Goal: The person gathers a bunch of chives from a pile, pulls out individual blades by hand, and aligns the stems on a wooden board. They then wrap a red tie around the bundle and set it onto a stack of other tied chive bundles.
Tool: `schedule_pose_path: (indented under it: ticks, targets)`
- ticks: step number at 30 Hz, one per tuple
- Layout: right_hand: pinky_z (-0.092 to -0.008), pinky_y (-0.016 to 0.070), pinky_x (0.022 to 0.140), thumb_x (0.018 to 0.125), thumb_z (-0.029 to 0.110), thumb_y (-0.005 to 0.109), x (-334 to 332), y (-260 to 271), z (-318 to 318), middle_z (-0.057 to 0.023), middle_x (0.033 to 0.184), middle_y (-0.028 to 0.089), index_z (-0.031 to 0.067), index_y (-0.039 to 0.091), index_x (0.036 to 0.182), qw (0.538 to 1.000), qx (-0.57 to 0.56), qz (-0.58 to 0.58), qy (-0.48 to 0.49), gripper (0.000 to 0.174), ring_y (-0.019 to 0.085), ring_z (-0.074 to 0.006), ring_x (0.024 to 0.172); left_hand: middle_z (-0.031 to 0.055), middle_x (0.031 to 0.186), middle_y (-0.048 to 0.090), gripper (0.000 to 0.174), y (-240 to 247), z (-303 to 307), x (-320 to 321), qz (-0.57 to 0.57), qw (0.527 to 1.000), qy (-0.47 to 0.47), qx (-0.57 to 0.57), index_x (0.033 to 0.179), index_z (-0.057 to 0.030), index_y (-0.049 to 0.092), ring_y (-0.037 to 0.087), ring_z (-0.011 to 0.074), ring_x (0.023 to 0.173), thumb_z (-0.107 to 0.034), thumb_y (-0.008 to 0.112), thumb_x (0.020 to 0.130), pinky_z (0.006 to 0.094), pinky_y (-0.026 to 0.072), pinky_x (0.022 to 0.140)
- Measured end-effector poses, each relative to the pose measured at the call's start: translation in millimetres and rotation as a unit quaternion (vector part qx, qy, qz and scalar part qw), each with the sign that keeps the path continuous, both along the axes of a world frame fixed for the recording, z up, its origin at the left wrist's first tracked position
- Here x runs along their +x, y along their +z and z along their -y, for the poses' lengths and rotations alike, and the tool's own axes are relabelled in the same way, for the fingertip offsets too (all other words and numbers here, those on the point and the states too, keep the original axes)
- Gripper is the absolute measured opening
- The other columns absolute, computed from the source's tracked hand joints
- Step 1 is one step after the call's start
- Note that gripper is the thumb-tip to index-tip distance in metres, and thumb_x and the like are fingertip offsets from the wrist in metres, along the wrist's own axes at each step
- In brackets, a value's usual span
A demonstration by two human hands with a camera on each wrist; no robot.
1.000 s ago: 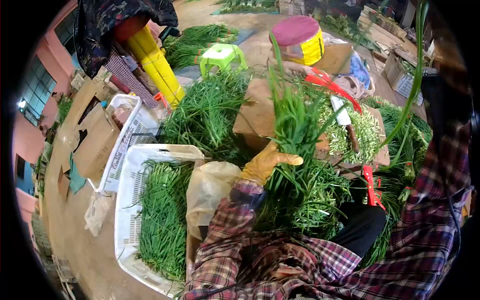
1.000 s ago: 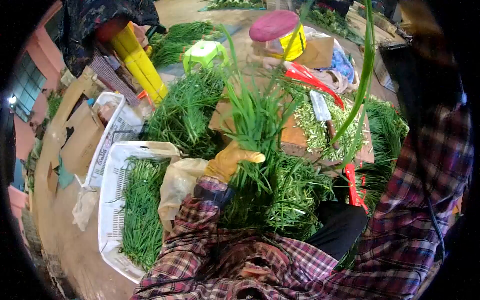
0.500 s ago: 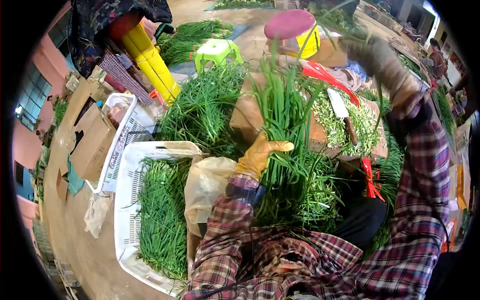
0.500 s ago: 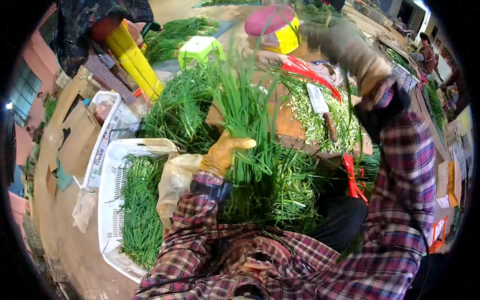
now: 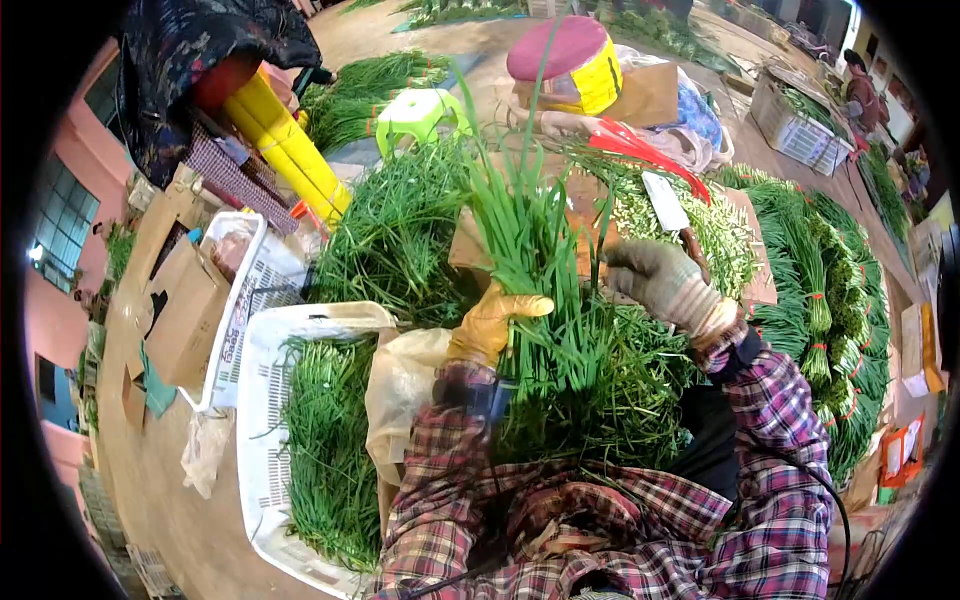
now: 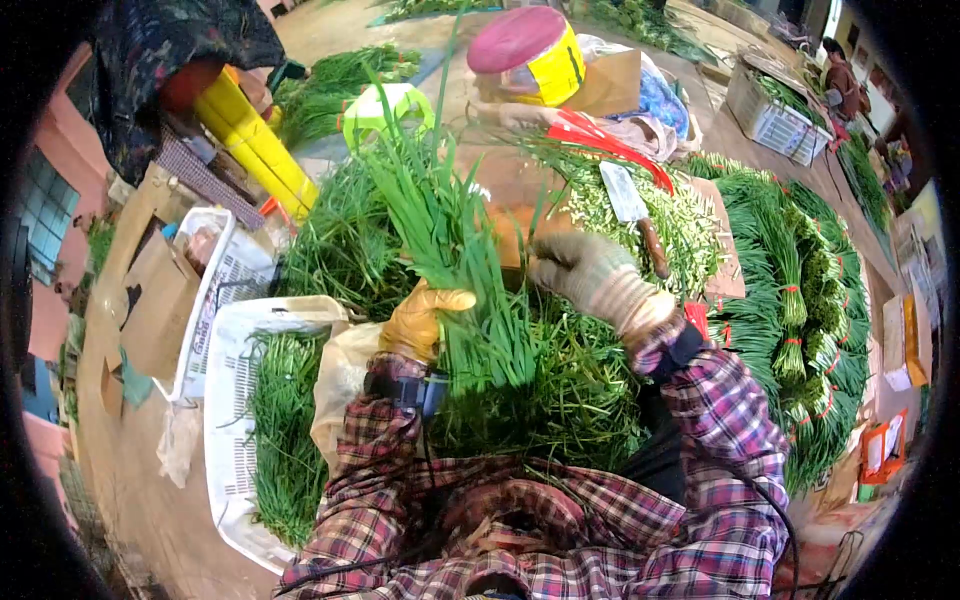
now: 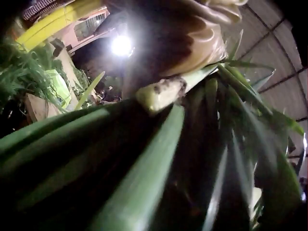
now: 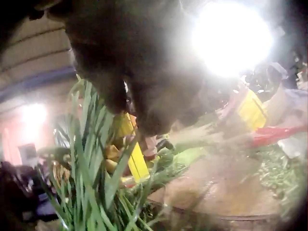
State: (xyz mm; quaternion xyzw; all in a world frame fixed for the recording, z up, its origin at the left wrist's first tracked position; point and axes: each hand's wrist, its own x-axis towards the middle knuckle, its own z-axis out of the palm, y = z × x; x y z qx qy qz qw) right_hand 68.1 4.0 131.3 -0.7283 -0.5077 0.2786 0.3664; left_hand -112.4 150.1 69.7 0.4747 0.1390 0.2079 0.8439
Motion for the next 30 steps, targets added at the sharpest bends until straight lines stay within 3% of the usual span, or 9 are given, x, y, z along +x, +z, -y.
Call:
schedule_pose_path:
  ticks: [2, 4, 10, 12, 13, 17, 24, 28, 30]
  targets:
    - [-0.0248, 0.0445, 0.061, 0.08, 0.012, 0.061, -18, 25, -16, -0.0019, 0.075, 0.06, -0.0003, 0.059, 0.1, 0.98, 0.086, -0.171, -0.061, 0.024, 0.053, -0.009, 0.068, 0.0073, 0.094, 0.061, 0.051, -21, -12, 0, -0.034, 0.998, -0.048, -0.008, 0.114, -0.0007, 0.051, 0.06, 0.0206, 0.084, -0.005, 0.067, 0.066, 0.0313, 0.0502, 0.074]
    - [-0.0228, 0.0436, 0.062, 0.079, 0.013, 0.061, -23, 15, -38, -0.0004, 0.081, 0.059, -0.0005, 0.057, 0.104, 0.941, 0.222, -0.246, -0.065, 0.029, 0.052, -0.0081, 0.07, 0.0078, 0.092, 0.061, 0.049, -16, -5, -6, -0.056, 0.997, 0.012, -0.053, 0.113, -0.0007, 0.051, 0.061, 0.0207, 0.079, -0.005, 0.066, 0.067, 0.0309, 0.0521, 0.068]
    - [-0.0235, 0.044, 0.073, 0.076, 0.016, 0.064, -34, 25, -56, -0.0048, 0.088, 0.062, -0.0008, 0.061, 0.1, 0.91, 0.238, -0.324, -0.101, 0.029, 0.055, -0.0101, 0.08, 0.0073, 0.083, 0.063, 0.039, -11, -1, -11, -0.052, 0.993, -0.004, -0.102, 0.101, 0.0003, 0.057, 0.061, 0.0181, 0.07, -0.01, 0.07, 0.065, 0.0294, 0.0518, 0.059]
    - [-0.0238, 0.0442, 0.073, 0.075, 0.015, 0.065, -30, 24, -54, -0.0051, 0.085, 0.063, -0.0005, 0.063, 0.094, 0.915, 0.233, -0.313, -0.098, 0.025, 0.055, -0.0097, 0.08, 0.0079, 0.08, 0.063, 0.031, 9, 6, -13, -0.105, 0.994, 0.001, -0.014, 0.094, 0.0008, 0.06, 0.061, 0.0177, 0.071, -0.01, 0.069, 0.066, 0.0304, 0.0516, 0.058]
    - [-0.024, 0.0443, 0.072, 0.075, 0.014, 0.064, -31, 28, -49, -0.0047, 0.084, 0.063, -0.0002, 0.063, 0.094, 0.921, 0.216, -0.311, -0.092, 0.024, 0.055, -0.0097, 0.078, 0.0094, 0.081, 0.064, 0.033, -29, -13, -10, 0.012, 0.994, -0.064, -0.091, 0.096, 0.0029, 0.061, 0.062, 0.0185, 0.072, -0.01, 0.069, 0.067, 0.0303, 0.0519, 0.062]
    - [-0.0215, 0.0432, 0.061, 0.076, 0.012, 0.063, -14, 33, -41, -0.0001, 0.074, 0.06, 0.0004, 0.063, 0.086, 0.917, 0.246, -0.287, -0.128, 0.015, 0.052, -0.0075, 0.066, 0.0173, 0.1, 0.061, 0.053, 5, -6, -13, 0.031, 0.991, -0.128, -0.009, 0.116, 0.0063, 0.048, 0.059, 0.0251, 0.09, -0.008, 0.068, 0.069, 0.0341, 0.0465, 0.082]
    - [-0.0229, 0.0457, 0.057, 0.078, 0.014, 0.062, -19, 31, -44, -0.0015, 0.072, 0.058, 0.0019, 0.06, 0.086, 0.899, 0.243, -0.326, -0.164, 0.015, 0.054, -0.009, 0.063, 0.0155, 0.098, 0.062, 0.041, -9, -11, -14, -0.007, 0.996, -0.091, -0.003, 0.101, 0.0069, 0.059, 0.059, 0.0252, 0.09, -0.011, 0.068, 0.065, 0.0343, 0.0478, 0.082]
    - [-0.0222, 0.0422, 0.052, 0.079, 0.016, 0.059, -13, 22, -53, -0.0012, 0.068, 0.056, 0.0013, 0.059, 0.087, 0.874, 0.237, -0.387, -0.173, 0.017, 0.051, -0.0091, 0.058, 0.0168, 0.097, 0.062, 0.043, -45, -30, -12, -0.014, 0.996, -0.087, 0.006, 0.104, 0.0087, 0.057, 0.062, 0.0257, 0.081, -0.007, 0.065, 0.065, 0.0326, 0.0516, 0.073]
    - [-0.0256, 0.0453, 0.058, 0.08, 0.016, 0.061, -2, 24, -49, -0.0018, 0.072, 0.057, 0.0022, 0.056, 0.087, 0.862, 0.279, -0.399, -0.143, 0.016, 0.055, -0.0125, 0.063, 0.0148, 0.093, 0.062, 0.053, -4, -9, -10, 0.025, 0.997, -0.068, 0.0, 0.113, 0.0084, 0.049, 0.061, 0.0241, 0.081, -0.002, 0.061, 0.062, 0.0319, 0.0517, 0.071]
